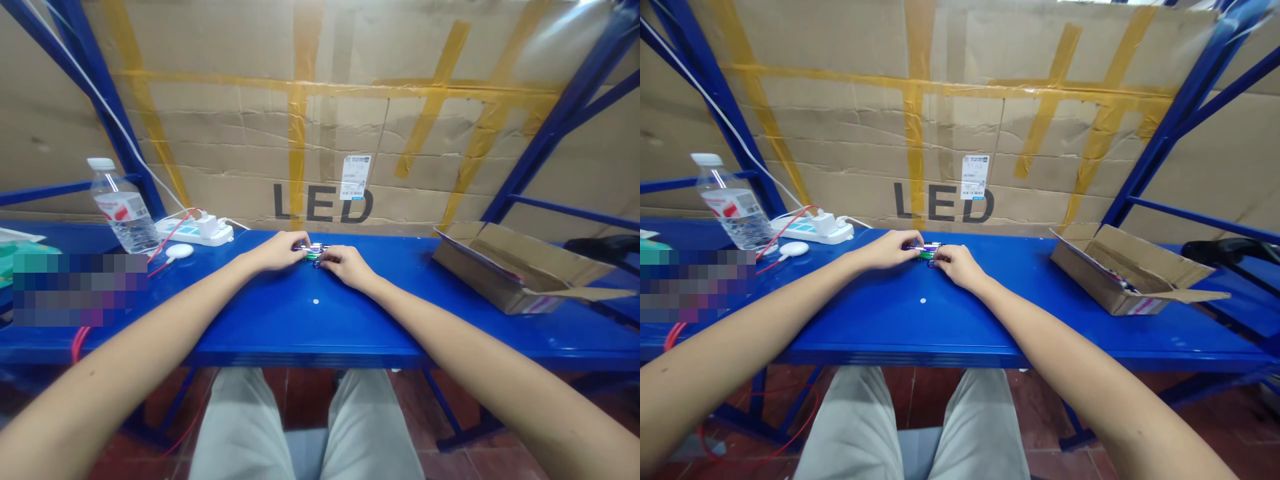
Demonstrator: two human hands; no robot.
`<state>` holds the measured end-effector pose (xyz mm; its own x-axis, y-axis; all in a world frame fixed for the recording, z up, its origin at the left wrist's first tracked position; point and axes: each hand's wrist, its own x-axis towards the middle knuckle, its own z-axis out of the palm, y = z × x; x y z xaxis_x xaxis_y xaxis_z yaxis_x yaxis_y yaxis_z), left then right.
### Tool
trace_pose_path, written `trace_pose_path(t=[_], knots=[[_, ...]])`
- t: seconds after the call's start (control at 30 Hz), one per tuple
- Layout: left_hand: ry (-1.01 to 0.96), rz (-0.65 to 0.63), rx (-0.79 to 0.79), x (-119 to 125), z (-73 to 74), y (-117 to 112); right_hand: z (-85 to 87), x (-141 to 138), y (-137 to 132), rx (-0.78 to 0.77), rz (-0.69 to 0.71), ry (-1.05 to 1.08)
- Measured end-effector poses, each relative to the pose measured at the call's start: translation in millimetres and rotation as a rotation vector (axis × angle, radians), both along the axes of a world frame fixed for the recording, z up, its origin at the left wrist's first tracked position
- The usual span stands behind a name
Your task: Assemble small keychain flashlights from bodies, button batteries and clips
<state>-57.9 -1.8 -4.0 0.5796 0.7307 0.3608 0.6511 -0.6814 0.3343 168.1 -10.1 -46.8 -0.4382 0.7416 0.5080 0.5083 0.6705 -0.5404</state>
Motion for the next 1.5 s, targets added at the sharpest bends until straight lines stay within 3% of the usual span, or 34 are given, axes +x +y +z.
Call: trace_pose_path(t=[0.23, 0.43, 0.77, 1.1, 1.5], knots=[[-0.048, -0.067, 0.047, 4.2, -5.9, -5.7, -2.2, -0.7, 1.1, 0.101, 0.026, -0.046], [0.031, -0.095, 0.163, 8.5, -9.6, -5.1, -1.8, -0.3, 1.6, 0.125, 0.042, -0.070], [0.064, -0.117, 0.197, 16.6, -13.5, -10.0, -7.1, 1.6, 6.2, 0.191, 0.087, -0.036], [0.100, -0.162, 0.215, 20.3, -13.6, -8.3, -6.7, 0.2, 6.4, 0.177, 0.039, -0.088], [0.026, -0.094, 0.233, 19.1, -17.8, -3.5, -0.2, -1.9, 3.5, 0.089, -0.035, -0.030]])
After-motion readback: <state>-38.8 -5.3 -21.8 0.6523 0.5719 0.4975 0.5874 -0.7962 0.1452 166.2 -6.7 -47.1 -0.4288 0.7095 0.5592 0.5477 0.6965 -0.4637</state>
